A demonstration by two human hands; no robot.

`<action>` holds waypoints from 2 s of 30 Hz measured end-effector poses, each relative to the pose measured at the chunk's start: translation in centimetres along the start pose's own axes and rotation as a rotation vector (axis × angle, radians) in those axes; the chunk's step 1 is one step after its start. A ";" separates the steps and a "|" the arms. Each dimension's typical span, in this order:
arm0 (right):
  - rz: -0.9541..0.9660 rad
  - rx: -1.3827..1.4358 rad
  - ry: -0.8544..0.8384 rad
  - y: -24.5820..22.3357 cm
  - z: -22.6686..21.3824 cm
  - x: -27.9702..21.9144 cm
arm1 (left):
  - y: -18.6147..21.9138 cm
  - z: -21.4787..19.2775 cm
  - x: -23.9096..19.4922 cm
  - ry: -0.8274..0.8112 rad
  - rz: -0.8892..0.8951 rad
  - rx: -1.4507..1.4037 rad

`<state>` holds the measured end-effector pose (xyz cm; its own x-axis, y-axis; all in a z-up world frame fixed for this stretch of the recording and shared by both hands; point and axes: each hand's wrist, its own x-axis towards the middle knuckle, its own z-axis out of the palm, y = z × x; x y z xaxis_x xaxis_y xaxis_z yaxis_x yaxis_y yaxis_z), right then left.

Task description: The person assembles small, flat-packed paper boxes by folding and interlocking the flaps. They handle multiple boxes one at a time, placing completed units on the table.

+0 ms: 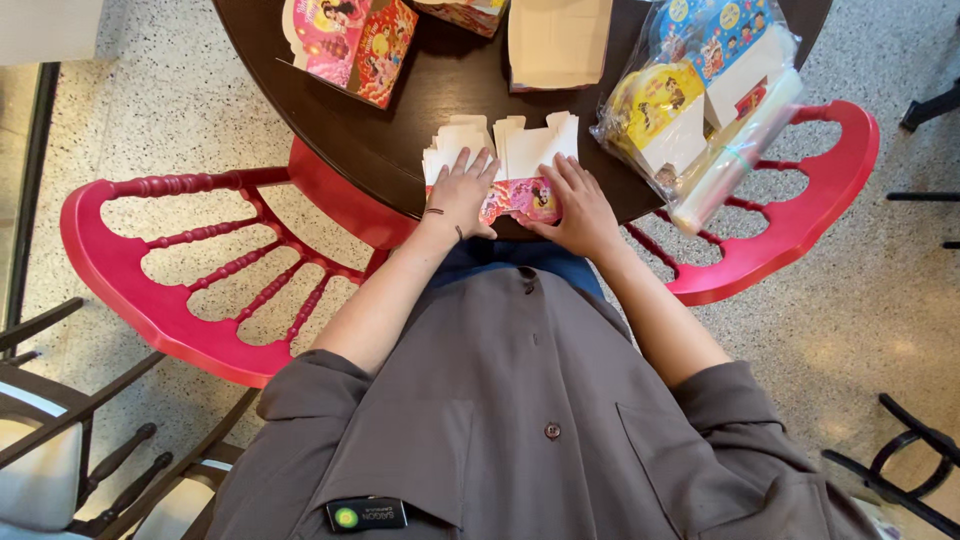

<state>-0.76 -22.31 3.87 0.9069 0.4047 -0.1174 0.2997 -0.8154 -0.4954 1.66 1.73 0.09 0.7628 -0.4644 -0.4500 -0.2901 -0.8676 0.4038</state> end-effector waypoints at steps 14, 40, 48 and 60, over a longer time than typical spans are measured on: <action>-0.287 -0.179 -0.097 1.5 -1.8 0.5 | -1.7 -1.3 -0.1 0.024 0.183 -0.011; -0.146 0.345 0.449 -6.7 -6.6 0.4 | 4.3 -1.8 -0.9 0.747 -0.191 -1.569; -0.457 0.117 0.568 -8.4 -7.6 0.7 | 4.4 -1.4 -0.7 0.565 0.220 -2.333; 0.088 0.534 0.375 -6.9 -9.1 2.3 | 2.7 -3.6 -3.6 0.277 0.484 -2.221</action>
<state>1.95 -19.52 14.90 0.9920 0.0953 0.0832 0.1191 -0.4818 -0.8681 0.18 1.64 5.65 0.9473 -0.3111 -0.0766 0.3112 0.8369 0.4503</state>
